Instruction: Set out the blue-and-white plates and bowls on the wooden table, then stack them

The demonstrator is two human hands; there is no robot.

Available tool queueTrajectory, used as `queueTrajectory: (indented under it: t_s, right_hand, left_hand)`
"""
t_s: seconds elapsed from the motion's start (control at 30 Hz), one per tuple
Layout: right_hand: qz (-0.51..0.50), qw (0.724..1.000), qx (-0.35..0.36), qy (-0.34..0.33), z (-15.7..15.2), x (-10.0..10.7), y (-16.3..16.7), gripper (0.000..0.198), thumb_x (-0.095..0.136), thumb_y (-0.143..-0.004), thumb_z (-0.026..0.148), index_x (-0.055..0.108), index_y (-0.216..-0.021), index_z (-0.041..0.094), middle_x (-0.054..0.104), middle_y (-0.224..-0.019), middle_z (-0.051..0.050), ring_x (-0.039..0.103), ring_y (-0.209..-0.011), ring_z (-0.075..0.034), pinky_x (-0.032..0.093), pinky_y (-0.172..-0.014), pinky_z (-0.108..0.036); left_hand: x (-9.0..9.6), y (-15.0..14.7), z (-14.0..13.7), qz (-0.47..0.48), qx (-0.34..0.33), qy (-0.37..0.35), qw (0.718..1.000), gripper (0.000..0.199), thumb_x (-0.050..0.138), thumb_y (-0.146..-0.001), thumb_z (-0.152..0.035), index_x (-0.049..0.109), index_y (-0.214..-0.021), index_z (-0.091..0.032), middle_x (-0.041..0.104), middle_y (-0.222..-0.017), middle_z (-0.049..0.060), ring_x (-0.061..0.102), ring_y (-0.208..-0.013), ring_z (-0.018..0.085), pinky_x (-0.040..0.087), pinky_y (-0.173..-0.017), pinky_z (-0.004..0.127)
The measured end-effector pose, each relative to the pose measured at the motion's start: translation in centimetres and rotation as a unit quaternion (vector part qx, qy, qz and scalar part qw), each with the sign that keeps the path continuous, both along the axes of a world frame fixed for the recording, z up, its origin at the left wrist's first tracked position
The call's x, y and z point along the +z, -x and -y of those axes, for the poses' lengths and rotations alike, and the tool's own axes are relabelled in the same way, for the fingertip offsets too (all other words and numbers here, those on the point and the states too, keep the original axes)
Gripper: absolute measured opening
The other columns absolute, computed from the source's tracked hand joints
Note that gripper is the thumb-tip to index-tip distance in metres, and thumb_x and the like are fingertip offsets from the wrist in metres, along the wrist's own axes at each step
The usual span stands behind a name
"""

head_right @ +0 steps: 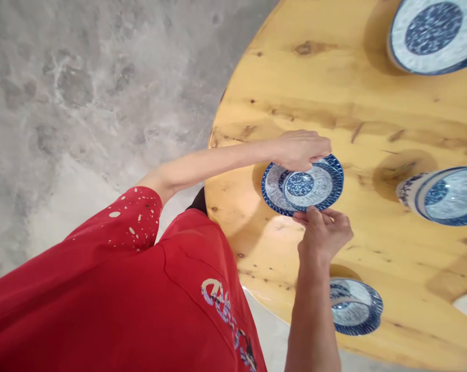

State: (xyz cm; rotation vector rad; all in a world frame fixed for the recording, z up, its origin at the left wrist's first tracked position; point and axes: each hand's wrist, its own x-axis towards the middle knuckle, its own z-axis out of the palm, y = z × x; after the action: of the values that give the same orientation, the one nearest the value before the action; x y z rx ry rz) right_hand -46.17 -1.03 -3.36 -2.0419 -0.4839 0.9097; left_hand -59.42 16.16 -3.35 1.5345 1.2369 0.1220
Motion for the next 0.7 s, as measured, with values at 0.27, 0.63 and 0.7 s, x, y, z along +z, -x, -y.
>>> queueTrajectory:
  t_s: [0.27,0.63,0.7]
  right_hand:
    - [-0.006,1.0,-0.005,0.016,-0.1,0.2,-0.3,0.037,0.072,-0.048,0.021,0.051,-0.078,0.018,0.062,-0.055,0.002,0.064,-0.047,-0.017,0.058,-0.046,-0.024]
    - [0.002,1.0,0.001,0.023,0.0,0.1,-0.3,0.038,0.073,-0.049,0.023,0.05,-0.079,0.017,0.061,-0.06,0.0,0.064,-0.048,-0.018,0.058,-0.047,-0.024]
    - [-0.002,1.0,-0.002,0.02,0.0,0.1,-0.3,0.039,0.073,-0.048,0.022,0.051,-0.079,0.017,0.061,-0.059,0.0,0.065,-0.048,-0.018,0.058,-0.047,-0.024]
  left_hand:
    - [-0.2,0.2,-0.2,0.068,-0.052,-0.022,0.996,0.026,0.061,-0.077,0.001,0.067,-0.085,-0.022,0.07,-0.102,0.008,0.057,-0.12,0.029,0.046,-0.103,0.044]
    - [0.7,0.4,-0.3,0.059,-0.166,-0.05,0.983,0.032,0.065,-0.07,0.007,0.058,-0.073,-0.024,0.07,-0.102,0.007,0.056,-0.121,0.032,0.042,-0.11,0.048]
    - [0.6,0.3,-0.3,0.063,-0.214,-0.084,0.971,0.032,0.067,-0.069,0.006,0.057,-0.071,-0.024,0.07,-0.102,0.007,0.058,-0.118,0.031,0.044,-0.109,0.047]
